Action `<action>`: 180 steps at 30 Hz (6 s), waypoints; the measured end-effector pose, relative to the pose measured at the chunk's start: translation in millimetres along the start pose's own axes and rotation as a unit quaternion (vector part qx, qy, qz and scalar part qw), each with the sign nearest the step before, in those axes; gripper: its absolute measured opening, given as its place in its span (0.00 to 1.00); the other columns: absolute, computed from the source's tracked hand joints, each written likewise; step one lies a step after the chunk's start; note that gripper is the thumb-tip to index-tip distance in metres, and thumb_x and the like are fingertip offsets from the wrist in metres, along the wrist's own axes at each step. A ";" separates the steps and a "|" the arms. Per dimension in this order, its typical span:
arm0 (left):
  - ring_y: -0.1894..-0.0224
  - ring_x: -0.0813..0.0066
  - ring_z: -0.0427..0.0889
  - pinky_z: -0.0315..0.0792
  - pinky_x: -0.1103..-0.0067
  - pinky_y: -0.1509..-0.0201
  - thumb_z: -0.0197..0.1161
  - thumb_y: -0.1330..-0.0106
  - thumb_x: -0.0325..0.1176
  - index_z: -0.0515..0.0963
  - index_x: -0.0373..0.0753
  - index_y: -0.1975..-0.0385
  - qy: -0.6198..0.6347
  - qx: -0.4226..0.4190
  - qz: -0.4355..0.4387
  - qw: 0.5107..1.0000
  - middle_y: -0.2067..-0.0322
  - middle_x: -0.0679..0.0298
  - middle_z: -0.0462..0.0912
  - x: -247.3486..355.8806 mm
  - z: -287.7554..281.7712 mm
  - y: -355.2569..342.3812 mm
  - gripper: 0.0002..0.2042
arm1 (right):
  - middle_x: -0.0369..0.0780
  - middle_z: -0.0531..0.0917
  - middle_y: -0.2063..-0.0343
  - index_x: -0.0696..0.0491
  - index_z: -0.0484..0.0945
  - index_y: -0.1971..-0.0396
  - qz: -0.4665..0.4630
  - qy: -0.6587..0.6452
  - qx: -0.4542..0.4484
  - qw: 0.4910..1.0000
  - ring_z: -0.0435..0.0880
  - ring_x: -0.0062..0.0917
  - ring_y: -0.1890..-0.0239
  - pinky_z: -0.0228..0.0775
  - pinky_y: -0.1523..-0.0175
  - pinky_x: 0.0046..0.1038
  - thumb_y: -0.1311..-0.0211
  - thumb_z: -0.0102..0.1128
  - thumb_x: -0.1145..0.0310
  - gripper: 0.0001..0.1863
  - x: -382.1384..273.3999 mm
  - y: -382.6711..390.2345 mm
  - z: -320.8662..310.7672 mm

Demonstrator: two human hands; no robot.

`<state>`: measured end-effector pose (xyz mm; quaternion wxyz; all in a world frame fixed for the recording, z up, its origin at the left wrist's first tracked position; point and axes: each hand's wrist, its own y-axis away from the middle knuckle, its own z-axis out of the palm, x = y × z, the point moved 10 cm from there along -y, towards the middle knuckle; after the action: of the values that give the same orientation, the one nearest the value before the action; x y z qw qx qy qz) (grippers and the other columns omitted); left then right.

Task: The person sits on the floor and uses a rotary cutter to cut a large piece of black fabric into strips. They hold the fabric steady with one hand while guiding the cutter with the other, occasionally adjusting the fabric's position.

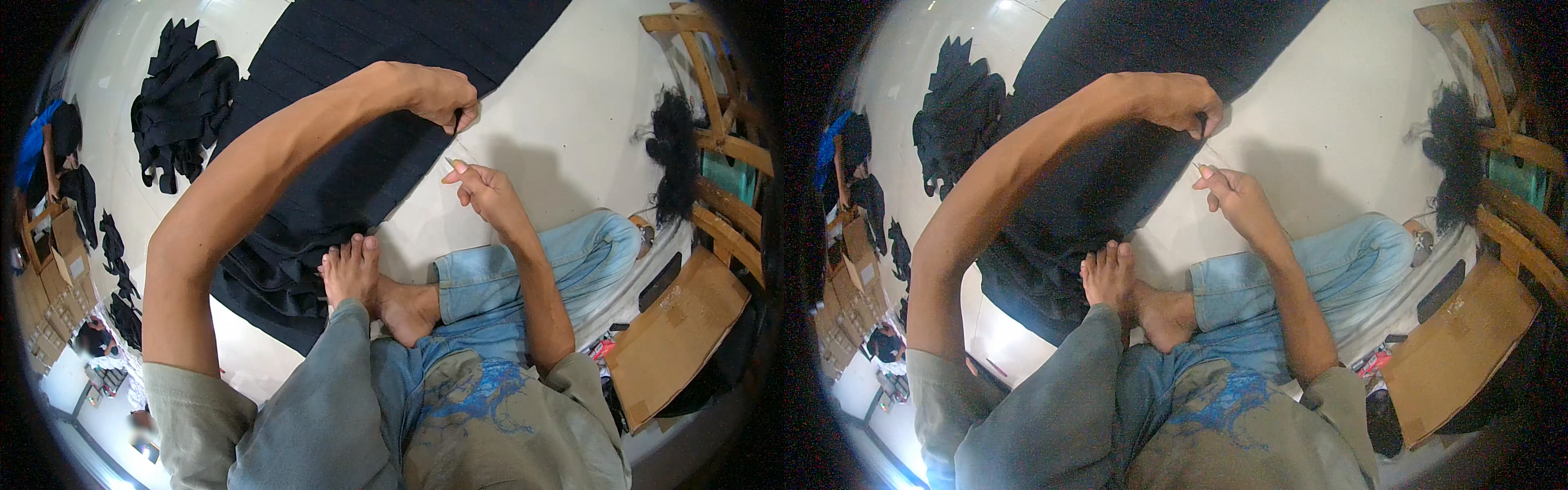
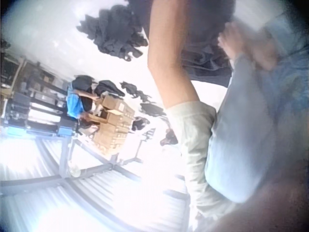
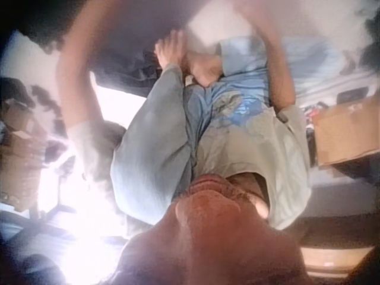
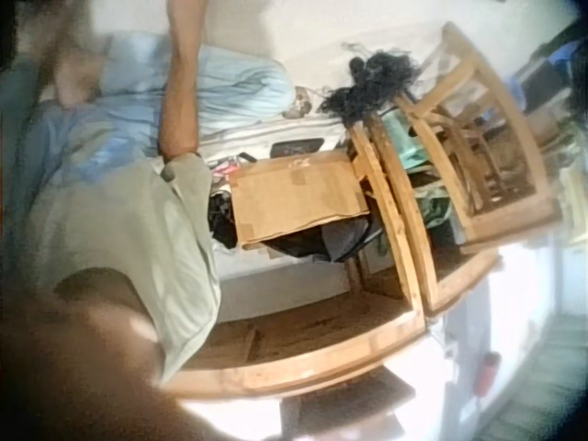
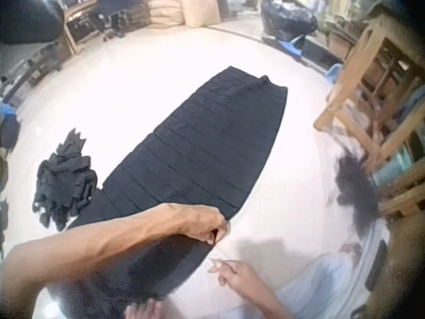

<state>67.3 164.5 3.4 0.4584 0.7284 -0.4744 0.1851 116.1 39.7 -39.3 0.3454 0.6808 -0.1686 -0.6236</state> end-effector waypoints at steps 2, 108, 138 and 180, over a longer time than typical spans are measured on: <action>0.59 0.60 0.86 0.76 0.67 0.53 0.69 0.42 0.28 0.83 0.37 0.62 -0.006 -0.008 -0.006 1.000 0.65 0.57 0.87 2.8 -2.3 -1.2 0.08 | 0.27 0.71 0.84 0.53 0.86 0.65 -0.011 -0.003 0.023 1.000 0.58 0.08 0.84 0.48 0.77 0.17 0.29 0.55 0.48 0.22 -2.2 1.0 -6.6; 0.21 0.54 0.34 0.26 0.42 0.25 0.50 0.36 0.69 0.54 0.49 0.25 -0.139 0.418 -0.247 0.863 0.23 0.57 0.43 -18.1 80.2 92.1 0.44 | 0.30 0.67 0.88 0.56 0.83 0.78 -0.008 0.069 0.073 0.995 0.63 0.17 0.83 0.51 0.75 0.26 0.35 0.60 0.48 0.24 -19.8 -20.7 -31.3; 0.22 0.46 0.35 0.29 0.39 0.27 0.46 0.32 0.68 0.55 0.39 0.26 -0.066 0.498 -0.259 0.825 0.25 0.47 0.44 -17.5 47.8 80.4 0.44 | 0.29 0.72 0.87 0.54 0.85 0.71 -0.002 0.034 0.092 0.995 0.57 0.09 0.89 0.41 0.83 0.19 0.33 0.60 0.48 0.22 -36.4 -17.6 -76.6; 0.22 0.45 0.31 0.27 0.40 0.27 0.48 0.31 0.66 0.49 0.41 0.25 -0.078 0.516 -0.290 0.802 0.24 0.47 0.39 -23.0 -2.7 56.0 0.44 | 0.29 0.73 0.87 0.54 0.84 0.77 -0.038 0.031 0.097 0.994 0.61 0.10 0.87 0.45 0.82 0.18 0.36 0.64 0.50 0.22 -56.8 -46.1 -118.6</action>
<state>8.5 171.5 16.1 0.0088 0.9729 -0.1098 0.2035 211.9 140.5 -30.9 0.2591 0.7361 -0.1912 -0.5953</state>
